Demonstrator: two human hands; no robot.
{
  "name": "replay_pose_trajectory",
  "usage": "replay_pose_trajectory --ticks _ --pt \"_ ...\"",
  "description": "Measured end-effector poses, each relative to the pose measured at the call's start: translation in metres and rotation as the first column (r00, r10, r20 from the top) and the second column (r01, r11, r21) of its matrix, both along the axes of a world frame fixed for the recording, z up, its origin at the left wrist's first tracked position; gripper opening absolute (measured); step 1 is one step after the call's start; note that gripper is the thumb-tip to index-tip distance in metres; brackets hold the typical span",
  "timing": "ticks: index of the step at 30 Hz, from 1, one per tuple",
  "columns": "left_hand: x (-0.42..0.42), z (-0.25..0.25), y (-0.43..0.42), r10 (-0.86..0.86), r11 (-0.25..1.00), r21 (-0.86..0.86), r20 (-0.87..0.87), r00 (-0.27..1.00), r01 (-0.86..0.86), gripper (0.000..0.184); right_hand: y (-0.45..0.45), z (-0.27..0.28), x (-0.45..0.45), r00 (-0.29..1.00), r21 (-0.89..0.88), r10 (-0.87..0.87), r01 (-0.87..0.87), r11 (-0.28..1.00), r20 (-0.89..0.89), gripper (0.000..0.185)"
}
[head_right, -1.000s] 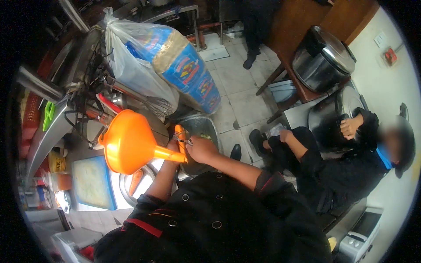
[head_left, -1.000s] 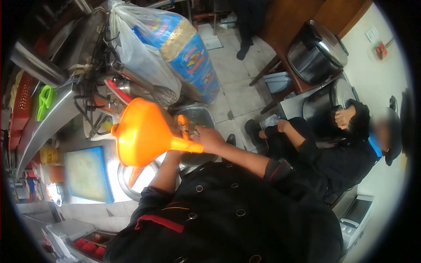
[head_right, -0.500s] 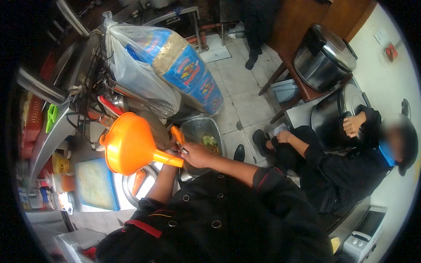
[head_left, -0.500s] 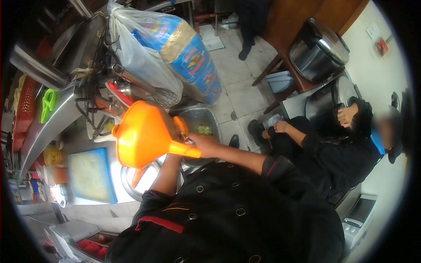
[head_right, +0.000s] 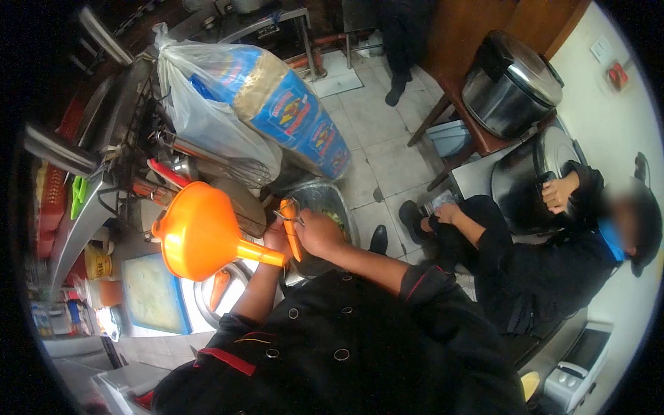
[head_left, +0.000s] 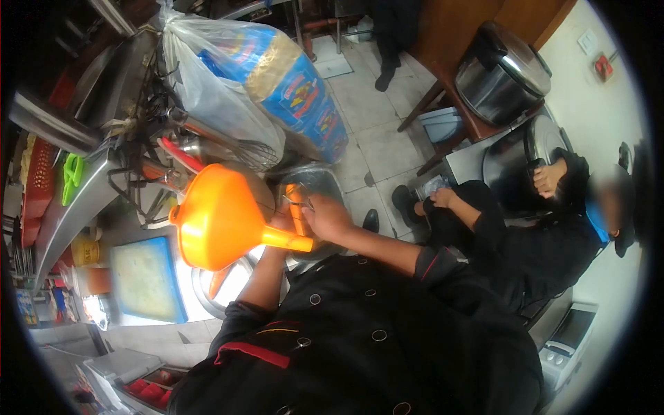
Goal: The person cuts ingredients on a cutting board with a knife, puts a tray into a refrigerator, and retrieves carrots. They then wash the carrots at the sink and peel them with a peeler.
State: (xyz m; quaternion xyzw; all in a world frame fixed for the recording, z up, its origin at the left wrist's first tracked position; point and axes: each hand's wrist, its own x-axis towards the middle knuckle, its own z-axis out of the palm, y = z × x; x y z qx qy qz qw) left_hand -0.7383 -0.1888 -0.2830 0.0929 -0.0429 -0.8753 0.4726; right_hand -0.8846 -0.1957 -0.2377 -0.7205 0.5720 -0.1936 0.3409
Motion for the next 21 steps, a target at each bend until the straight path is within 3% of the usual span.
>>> replay_pose_trajectory --ticks 2,5,7,11,14,17,20,21 --pt "-0.002 -0.001 -0.001 -0.065 0.998 0.019 -0.061 0.996 0.066 0.039 -0.001 0.003 -0.003 1.000 0.013 -0.024 0.024 1.000 -0.013 0.028" --pt "-0.002 -0.008 0.001 -0.045 0.999 -0.011 0.000 0.999 0.045 0.040 -0.003 -0.010 -0.003 0.999 -0.096 -0.043 0.040 0.995 -0.027 0.026" --pt "-0.002 -0.007 0.002 0.007 0.999 0.035 0.150 0.989 -0.012 0.040 -0.002 -0.011 -0.004 0.998 -0.216 -0.047 0.037 0.976 -0.044 0.026" --pt "0.001 -0.009 0.001 -0.037 0.999 0.018 0.109 0.993 0.035 0.039 -0.001 -0.007 -0.005 0.997 -0.137 -0.058 0.051 0.989 -0.048 0.026" --pt "0.000 -0.001 0.002 -0.023 1.000 -0.002 0.223 0.975 0.024 0.038 -0.003 -0.008 -0.005 0.997 -0.161 -0.057 0.047 0.986 -0.055 0.026" --pt "-0.002 0.000 0.003 -0.009 1.000 0.012 0.291 0.957 0.006 0.040 -0.004 -0.003 -0.005 0.995 -0.027 -0.053 0.051 0.998 -0.084 0.028" --pt "-0.006 0.006 0.001 0.050 0.998 0.023 0.379 0.924 -0.063 0.042 -0.007 -0.006 -0.007 0.998 -0.038 -0.045 0.044 0.998 -0.043 0.033" --pt "-0.006 0.005 0.001 0.084 0.992 0.047 0.420 0.903 -0.114 0.042 -0.008 -0.005 -0.010 0.985 -0.054 -0.032 0.042 0.998 0.169 0.031"
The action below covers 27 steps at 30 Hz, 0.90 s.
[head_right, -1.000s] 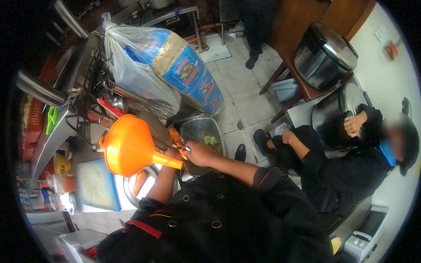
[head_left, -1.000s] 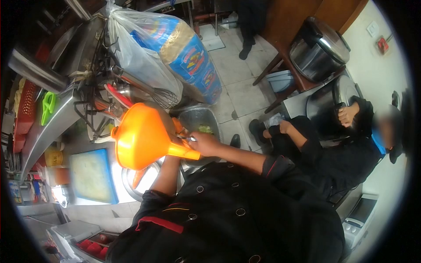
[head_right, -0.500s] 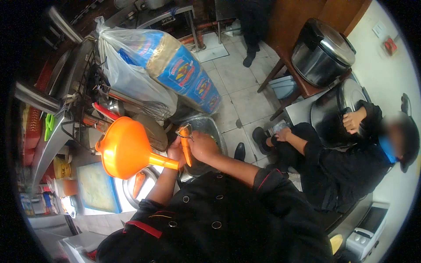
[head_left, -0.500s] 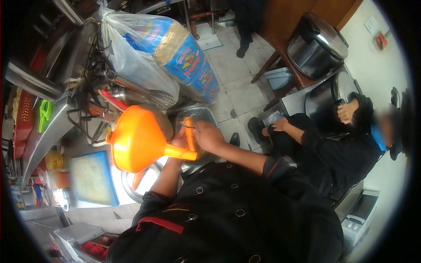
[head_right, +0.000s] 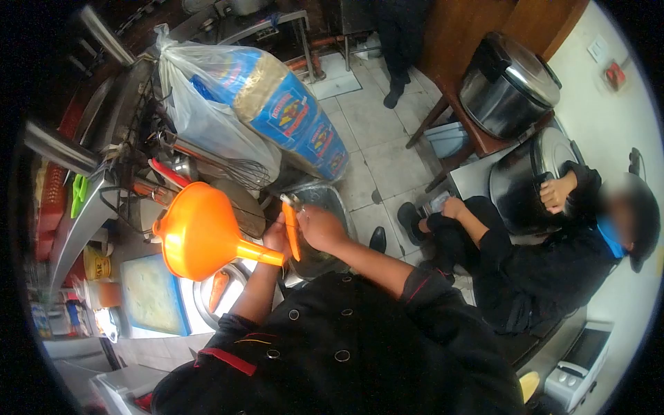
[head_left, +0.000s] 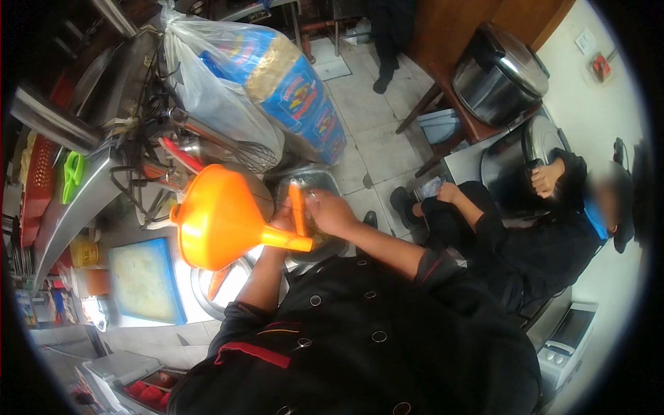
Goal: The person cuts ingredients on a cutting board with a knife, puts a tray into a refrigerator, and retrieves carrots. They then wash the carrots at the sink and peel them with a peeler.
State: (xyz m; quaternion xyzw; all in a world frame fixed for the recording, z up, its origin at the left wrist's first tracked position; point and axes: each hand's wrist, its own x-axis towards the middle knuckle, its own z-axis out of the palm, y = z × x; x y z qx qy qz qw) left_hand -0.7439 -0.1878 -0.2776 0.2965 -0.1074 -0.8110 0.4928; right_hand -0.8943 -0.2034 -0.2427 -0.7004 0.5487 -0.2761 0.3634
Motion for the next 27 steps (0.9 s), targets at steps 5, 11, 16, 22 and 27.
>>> replay_pose_trajectory --ticks 5,11,16,22,27 --pt "0.007 -0.013 -0.007 -0.180 0.967 -0.217 -0.221 0.958 0.132 0.042 -0.016 -0.008 -0.009 0.754 0.418 -0.066 -0.286 0.862 0.653 0.028" --pt "0.003 -0.001 -0.004 -0.159 0.987 -0.030 -0.171 0.972 0.156 0.043 -0.016 -0.001 -0.014 0.633 0.666 -0.313 -0.453 0.592 0.708 0.025" --pt "0.002 0.004 -0.001 -0.214 0.959 -0.218 -0.138 0.967 0.182 0.044 -0.018 -0.007 -0.017 0.556 0.644 -0.344 -0.543 0.538 0.757 0.026" --pt "0.007 -0.003 -0.002 -0.005 1.000 0.015 -0.108 0.994 0.007 0.046 -0.015 -0.008 -0.011 0.991 -0.410 0.129 -0.099 0.907 0.046 0.034" --pt "0.006 -0.011 -0.009 -0.039 0.998 -0.051 -0.154 0.987 0.031 0.046 -0.007 0.012 -0.011 0.948 -0.265 0.087 -0.173 0.949 -0.305 0.043"
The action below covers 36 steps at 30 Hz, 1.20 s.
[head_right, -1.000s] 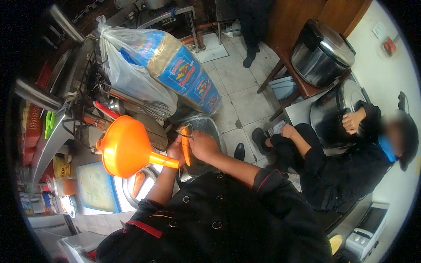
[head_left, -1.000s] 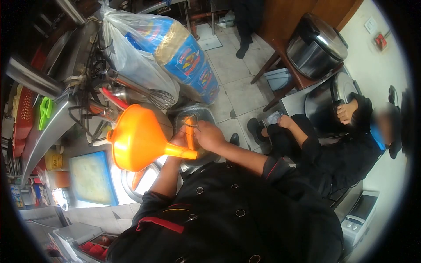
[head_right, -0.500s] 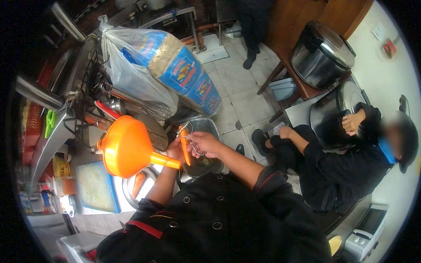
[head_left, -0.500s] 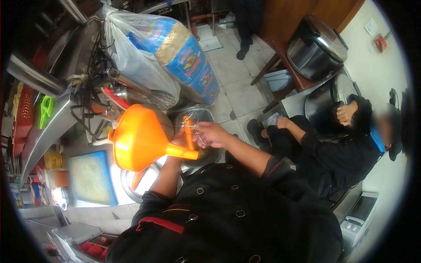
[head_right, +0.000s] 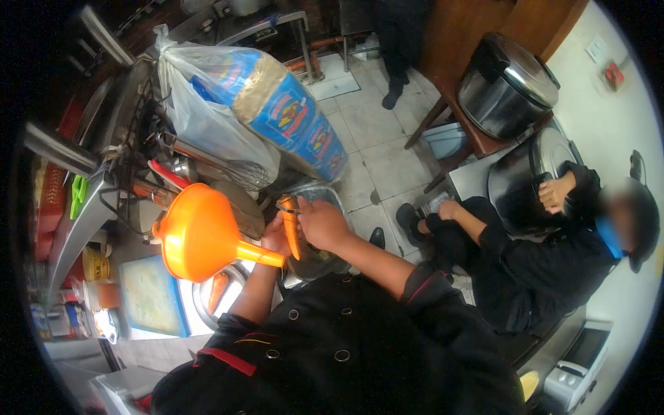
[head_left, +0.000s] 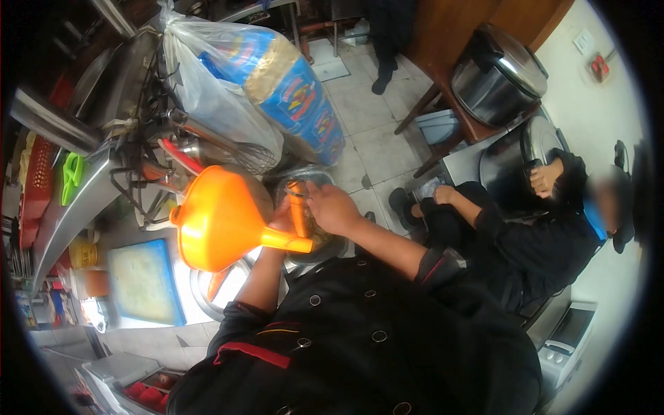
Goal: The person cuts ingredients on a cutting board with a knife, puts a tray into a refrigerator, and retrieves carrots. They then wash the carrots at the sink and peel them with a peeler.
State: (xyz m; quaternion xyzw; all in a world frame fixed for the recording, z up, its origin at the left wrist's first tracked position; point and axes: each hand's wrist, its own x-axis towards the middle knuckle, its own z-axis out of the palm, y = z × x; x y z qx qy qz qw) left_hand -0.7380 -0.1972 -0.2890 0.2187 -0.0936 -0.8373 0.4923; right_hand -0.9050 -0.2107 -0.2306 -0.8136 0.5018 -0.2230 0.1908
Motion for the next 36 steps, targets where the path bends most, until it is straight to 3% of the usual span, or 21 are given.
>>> replay_pose_trajectory --ticks 5,7,14,16,20,22,27,30,32,33,35,36 --pt "0.001 0.004 0.003 -0.026 1.000 -0.015 -0.047 0.999 0.025 0.044 0.000 -0.007 0.002 0.997 -0.049 0.009 -0.013 0.999 -0.082 0.044" --pt "-0.001 0.014 0.006 -0.022 0.998 -0.056 -0.015 1.000 0.022 0.045 -0.001 -0.007 0.004 0.980 0.023 0.036 -0.033 0.999 -0.196 0.045" --pt "-0.006 0.018 0.000 0.057 0.998 0.017 0.078 0.995 -0.058 0.042 -0.003 -0.003 0.009 0.973 0.077 0.028 -0.011 0.997 -0.228 0.044" --pt "-0.004 0.001 -0.015 0.003 0.989 0.144 -0.150 0.989 0.019 0.041 -0.005 -0.005 0.010 0.972 0.109 0.047 -0.022 0.994 -0.232 0.041" --pt "-0.002 -0.006 -0.034 0.007 1.000 0.005 -0.184 0.983 -0.006 0.042 -0.001 -0.003 0.012 0.953 0.266 0.138 -0.064 0.962 -0.269 0.039" --pt "0.011 -0.031 -0.045 0.173 0.973 0.165 -0.061 0.983 -0.161 0.043 0.004 -0.005 0.013 0.944 0.248 0.188 -0.120 0.961 -0.273 0.034" --pt "0.022 -0.079 -0.064 0.086 0.996 0.042 -0.069 0.994 -0.083 0.040 0.005 0.015 0.007 0.918 0.345 0.256 -0.145 0.927 -0.304 0.030" --pt "0.023 -0.095 -0.065 0.217 0.974 0.093 -0.104 0.971 -0.208 0.039 0.007 0.022 0.002 0.902 0.386 0.297 -0.166 0.908 -0.312 0.029" --pt "0.028 -0.122 -0.066 0.254 0.966 0.041 -0.342 0.905 -0.256 0.041 0.010 0.026 0.000 0.897 0.411 0.321 -0.180 0.893 -0.305 0.030" --pt "0.041 -0.149 -0.072 0.256 0.965 0.042 -0.343 0.904 -0.258 0.041 0.013 0.028 -0.001 0.901 0.439 0.328 -0.183 0.880 -0.283 0.030" --pt "0.072 -0.200 -0.084 0.381 0.924 0.030 -0.158 0.911 -0.381 0.039 0.014 0.028 -0.003 0.905 0.466 0.335 -0.185 0.865 -0.262 0.030" --pt "0.071 -0.196 -0.082 0.381 0.924 0.030 -0.158 0.911 -0.381 0.039 0.013 0.025 -0.003 0.901 0.450 0.336 -0.188 0.873 -0.275 0.030"
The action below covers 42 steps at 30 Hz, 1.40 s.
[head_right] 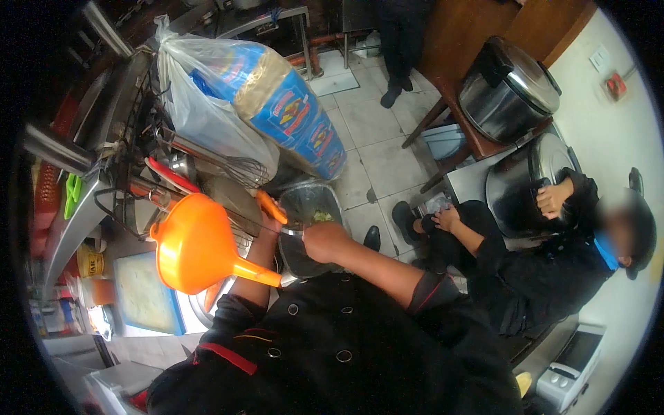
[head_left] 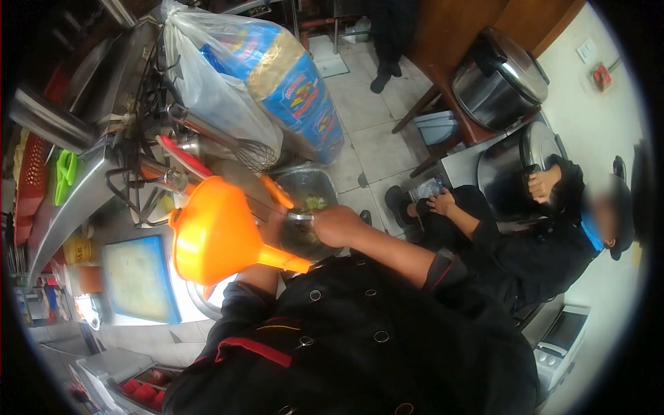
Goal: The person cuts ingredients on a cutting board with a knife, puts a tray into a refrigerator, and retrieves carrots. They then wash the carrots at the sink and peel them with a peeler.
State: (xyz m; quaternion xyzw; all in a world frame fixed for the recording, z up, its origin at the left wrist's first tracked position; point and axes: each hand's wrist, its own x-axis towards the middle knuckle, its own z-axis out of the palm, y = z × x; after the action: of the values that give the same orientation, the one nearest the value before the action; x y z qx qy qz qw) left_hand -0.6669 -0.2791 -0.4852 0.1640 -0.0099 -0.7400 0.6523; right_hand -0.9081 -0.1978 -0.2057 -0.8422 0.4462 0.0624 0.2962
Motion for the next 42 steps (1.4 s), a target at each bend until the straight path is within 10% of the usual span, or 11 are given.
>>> replay_pose_trajectory --ticks 7,14,20,27,32,42 --pt "-0.062 0.153 0.059 -0.095 0.988 0.128 0.028 0.995 0.091 0.037 -0.008 -0.034 0.000 0.836 0.052 -0.432 0.441 0.896 0.338 0.035" --pt "-0.083 0.157 0.080 -0.186 0.981 -0.050 0.053 0.981 0.189 0.036 -0.012 -0.088 0.014 0.621 0.379 -0.591 0.454 0.806 0.514 0.039" --pt "-0.105 0.236 0.089 -0.021 0.929 0.364 0.220 0.975 -0.062 0.034 -0.016 -0.095 0.013 0.495 0.617 -0.726 0.399 0.678 0.477 0.027" --pt "-0.058 0.128 0.100 -0.044 0.958 0.267 0.494 0.869 -0.103 0.032 -0.016 -0.064 0.009 0.634 0.333 -0.610 0.512 0.792 0.475 0.024" --pt "-0.068 0.169 0.114 -0.219 0.948 0.259 0.106 0.970 0.186 0.036 -0.011 -0.055 0.015 0.790 0.055 -0.454 0.476 0.878 0.411 0.028" --pt "-0.066 0.185 0.105 -0.377 0.921 0.123 0.033 0.926 0.370 0.039 0.001 -0.048 0.010 0.851 -0.184 -0.302 0.410 0.893 0.429 0.027"
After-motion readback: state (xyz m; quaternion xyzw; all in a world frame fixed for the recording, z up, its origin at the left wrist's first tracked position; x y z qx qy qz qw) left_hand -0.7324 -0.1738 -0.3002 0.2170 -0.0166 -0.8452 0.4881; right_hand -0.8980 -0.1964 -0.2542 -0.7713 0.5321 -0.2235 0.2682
